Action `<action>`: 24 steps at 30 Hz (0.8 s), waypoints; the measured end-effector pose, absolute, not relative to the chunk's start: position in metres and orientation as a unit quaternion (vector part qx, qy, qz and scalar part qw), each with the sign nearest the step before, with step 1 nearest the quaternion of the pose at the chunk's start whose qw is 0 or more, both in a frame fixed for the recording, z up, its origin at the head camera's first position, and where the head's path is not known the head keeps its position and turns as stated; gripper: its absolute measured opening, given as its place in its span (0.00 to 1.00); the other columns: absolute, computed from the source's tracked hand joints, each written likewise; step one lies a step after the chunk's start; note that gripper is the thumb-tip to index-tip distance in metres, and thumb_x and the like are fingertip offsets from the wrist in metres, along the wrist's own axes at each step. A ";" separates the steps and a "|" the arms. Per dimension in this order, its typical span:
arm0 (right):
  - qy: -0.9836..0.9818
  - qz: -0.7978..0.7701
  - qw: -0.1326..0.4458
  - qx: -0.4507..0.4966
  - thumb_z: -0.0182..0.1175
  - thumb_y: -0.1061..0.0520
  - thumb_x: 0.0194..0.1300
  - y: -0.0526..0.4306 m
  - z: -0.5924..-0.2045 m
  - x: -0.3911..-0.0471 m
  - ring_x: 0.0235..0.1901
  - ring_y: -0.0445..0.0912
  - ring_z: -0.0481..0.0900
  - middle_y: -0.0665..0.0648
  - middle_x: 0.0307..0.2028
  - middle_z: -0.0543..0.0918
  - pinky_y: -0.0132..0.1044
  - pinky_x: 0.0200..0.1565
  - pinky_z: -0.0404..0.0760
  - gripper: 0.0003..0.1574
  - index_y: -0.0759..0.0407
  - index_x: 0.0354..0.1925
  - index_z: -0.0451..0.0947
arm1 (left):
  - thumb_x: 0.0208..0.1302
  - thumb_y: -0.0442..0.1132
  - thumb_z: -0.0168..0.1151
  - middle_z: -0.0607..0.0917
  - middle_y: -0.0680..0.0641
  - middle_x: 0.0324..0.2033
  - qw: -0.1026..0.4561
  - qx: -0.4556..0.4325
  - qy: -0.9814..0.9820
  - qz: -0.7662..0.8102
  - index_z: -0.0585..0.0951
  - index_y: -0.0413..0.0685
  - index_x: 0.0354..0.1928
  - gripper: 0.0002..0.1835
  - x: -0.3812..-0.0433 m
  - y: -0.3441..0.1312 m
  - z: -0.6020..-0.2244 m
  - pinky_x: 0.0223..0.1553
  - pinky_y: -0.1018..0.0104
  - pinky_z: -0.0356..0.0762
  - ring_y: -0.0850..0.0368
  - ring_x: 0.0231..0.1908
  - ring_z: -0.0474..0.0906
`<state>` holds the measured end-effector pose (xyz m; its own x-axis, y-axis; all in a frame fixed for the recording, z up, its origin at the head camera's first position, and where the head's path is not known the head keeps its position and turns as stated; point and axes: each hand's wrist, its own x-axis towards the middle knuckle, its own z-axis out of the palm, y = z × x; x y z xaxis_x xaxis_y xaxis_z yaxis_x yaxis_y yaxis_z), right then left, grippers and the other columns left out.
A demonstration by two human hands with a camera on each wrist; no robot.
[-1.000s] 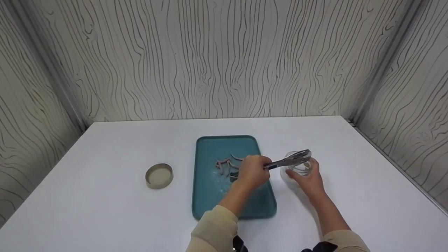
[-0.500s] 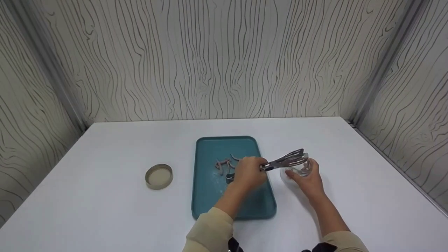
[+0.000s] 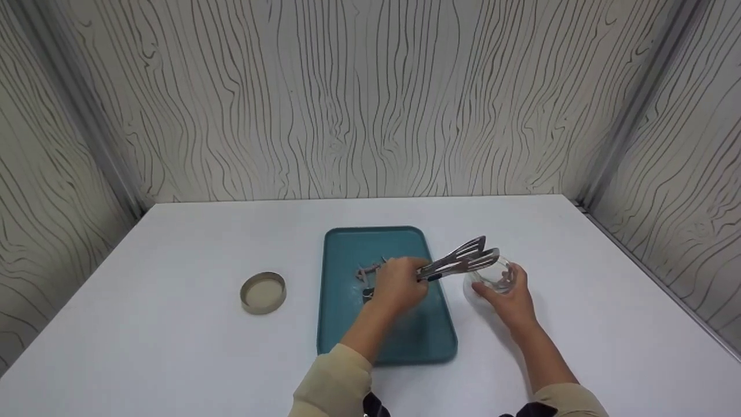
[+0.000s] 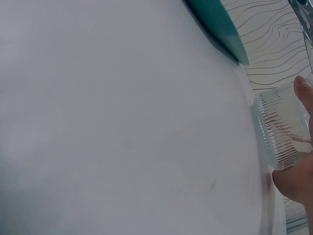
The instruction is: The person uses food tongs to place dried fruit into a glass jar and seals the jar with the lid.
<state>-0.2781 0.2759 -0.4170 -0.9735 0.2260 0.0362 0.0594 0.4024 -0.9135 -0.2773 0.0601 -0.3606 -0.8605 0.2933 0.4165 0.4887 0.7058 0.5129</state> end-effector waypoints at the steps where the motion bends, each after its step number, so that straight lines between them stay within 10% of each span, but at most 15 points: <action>1: -0.834 0.539 0.078 -0.086 0.63 0.43 0.46 0.276 -0.417 -0.278 0.61 0.58 0.40 0.67 0.63 0.42 0.48 0.57 0.43 0.63 0.61 0.64 0.32 | 0.42 0.29 0.57 0.79 0.56 0.20 0.156 -0.216 -0.910 -0.318 0.83 0.50 0.32 0.13 -0.278 0.059 -0.361 0.21 0.70 0.63 0.63 0.18 0.64; 24: -0.840 0.532 0.060 -0.085 0.62 0.38 0.44 0.278 -0.420 -0.280 0.61 0.59 0.38 0.68 0.63 0.39 0.50 0.56 0.43 0.67 0.61 0.64 0.29 | 0.45 0.33 0.61 0.81 0.53 0.23 0.190 -0.186 -0.900 -0.345 0.82 0.45 0.35 0.12 -0.273 -0.017 -0.338 0.23 0.69 0.69 0.65 0.20 0.70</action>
<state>-0.2803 0.2784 -0.4200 -0.9786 0.2058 0.0100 0.0790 0.4196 -0.9043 -0.2735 -0.0167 -0.3381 -0.8586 0.2050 0.4699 0.4665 0.6928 0.5499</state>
